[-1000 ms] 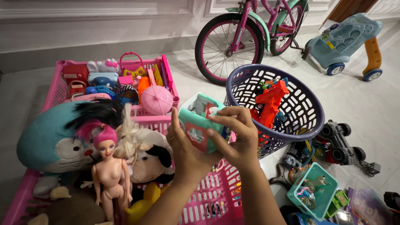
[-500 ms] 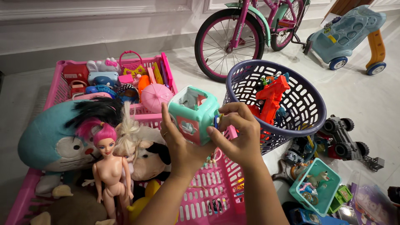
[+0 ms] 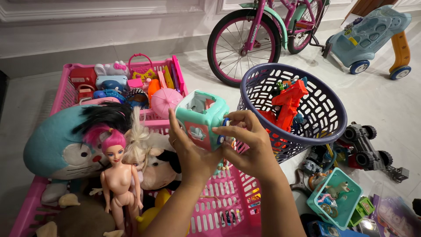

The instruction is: The person sorts various toys from a blue basket and the floor into a cardboard box and a pink basket. They handle plastic rings, a toy syringe, a toy xylophone, and stuffed animals, placing them into different containers.

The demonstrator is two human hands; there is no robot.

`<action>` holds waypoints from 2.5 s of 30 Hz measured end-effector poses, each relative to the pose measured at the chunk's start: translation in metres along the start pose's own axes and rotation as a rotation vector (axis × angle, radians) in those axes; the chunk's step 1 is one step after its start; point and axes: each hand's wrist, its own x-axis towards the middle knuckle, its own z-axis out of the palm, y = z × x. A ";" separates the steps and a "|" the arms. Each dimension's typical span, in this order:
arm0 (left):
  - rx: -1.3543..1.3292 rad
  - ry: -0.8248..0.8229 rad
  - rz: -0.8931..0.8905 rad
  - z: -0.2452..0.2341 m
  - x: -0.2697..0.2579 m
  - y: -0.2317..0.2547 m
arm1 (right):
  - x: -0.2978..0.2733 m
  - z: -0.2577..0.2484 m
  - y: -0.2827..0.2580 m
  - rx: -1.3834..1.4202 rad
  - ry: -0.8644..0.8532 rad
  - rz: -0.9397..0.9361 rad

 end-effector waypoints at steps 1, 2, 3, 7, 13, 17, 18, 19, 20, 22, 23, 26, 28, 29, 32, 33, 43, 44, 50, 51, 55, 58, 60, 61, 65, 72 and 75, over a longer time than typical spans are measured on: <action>0.000 0.003 0.010 0.000 0.000 0.000 | 0.000 0.001 0.000 0.009 0.015 0.006; 0.000 0.005 0.020 0.000 0.001 0.000 | 0.000 0.002 0.000 0.018 0.030 0.012; -0.010 -0.008 0.019 0.000 0.001 0.000 | 0.000 0.003 0.000 0.028 0.044 0.020; -0.017 -0.022 0.056 0.000 0.001 0.001 | -0.004 0.004 0.001 0.024 -0.016 0.043; -0.062 -0.108 0.112 -0.003 0.004 0.001 | -0.003 0.008 0.001 -0.100 0.169 -0.051; -0.040 -0.152 0.214 -0.002 -0.004 0.005 | -0.009 0.012 0.001 -0.307 0.382 -0.066; -0.044 -0.183 0.179 -0.002 -0.006 0.007 | -0.010 0.013 0.002 -0.405 0.454 -0.087; -0.051 -0.212 0.148 -0.001 -0.008 0.008 | -0.011 0.013 0.004 -0.309 0.507 0.023; -0.057 -0.241 0.116 0.000 -0.008 0.009 | -0.011 0.013 0.007 -0.212 0.557 0.134; -0.075 -0.210 0.159 0.000 -0.009 0.010 | -0.011 0.011 0.015 0.038 0.604 0.267; -0.084 -0.194 0.179 0.000 -0.009 0.011 | -0.011 0.008 0.020 0.186 0.602 0.290; -0.076 -0.124 0.204 -0.001 -0.007 0.007 | -0.015 0.000 0.034 0.392 0.523 0.416; -0.097 -0.114 0.158 -0.003 -0.005 0.005 | -0.018 -0.001 0.042 0.484 0.434 0.460; -0.108 -0.108 0.133 -0.003 -0.005 0.003 | -0.018 -0.002 0.047 0.544 0.383 0.451; -0.100 -0.113 0.102 -0.001 -0.006 0.001 | -0.021 -0.003 0.056 0.640 0.319 0.406; -0.077 -0.095 0.123 0.000 -0.007 0.001 | -0.021 -0.004 0.058 0.659 0.313 0.386; -0.102 -0.007 0.176 0.003 -0.012 -0.005 | -0.030 -0.006 0.060 0.735 0.258 0.280; -0.125 -0.013 0.173 0.004 -0.011 -0.006 | -0.029 -0.007 0.060 0.727 0.267 0.290; -0.168 -0.097 0.173 0.002 -0.011 -0.005 | -0.027 -0.005 0.055 0.626 0.331 0.222; -0.173 -0.108 0.166 0.002 -0.011 -0.005 | -0.026 -0.005 0.054 0.605 0.338 0.205; -0.222 -0.160 0.139 0.001 -0.010 -0.003 | -0.019 -0.001 0.047 0.563 0.392 0.191; -0.403 -0.222 0.077 0.003 -0.008 -0.004 | -0.015 0.004 0.044 0.620 0.423 0.323; -0.618 -0.291 -0.039 0.006 -0.006 -0.005 | -0.014 0.008 0.046 0.598 0.405 0.371; -0.754 -0.335 -0.129 0.009 -0.006 -0.006 | -0.013 0.008 0.048 0.584 0.398 0.405; -0.885 -0.441 -0.389 0.014 -0.002 -0.016 | -0.015 0.008 0.060 0.510 0.385 0.548; -0.752 -0.543 -0.921 0.028 -0.016 -0.032 | -0.021 0.009 0.080 0.230 0.427 0.588; -0.615 -0.553 -0.969 0.034 -0.023 -0.043 | -0.024 0.011 0.084 0.133 0.409 0.539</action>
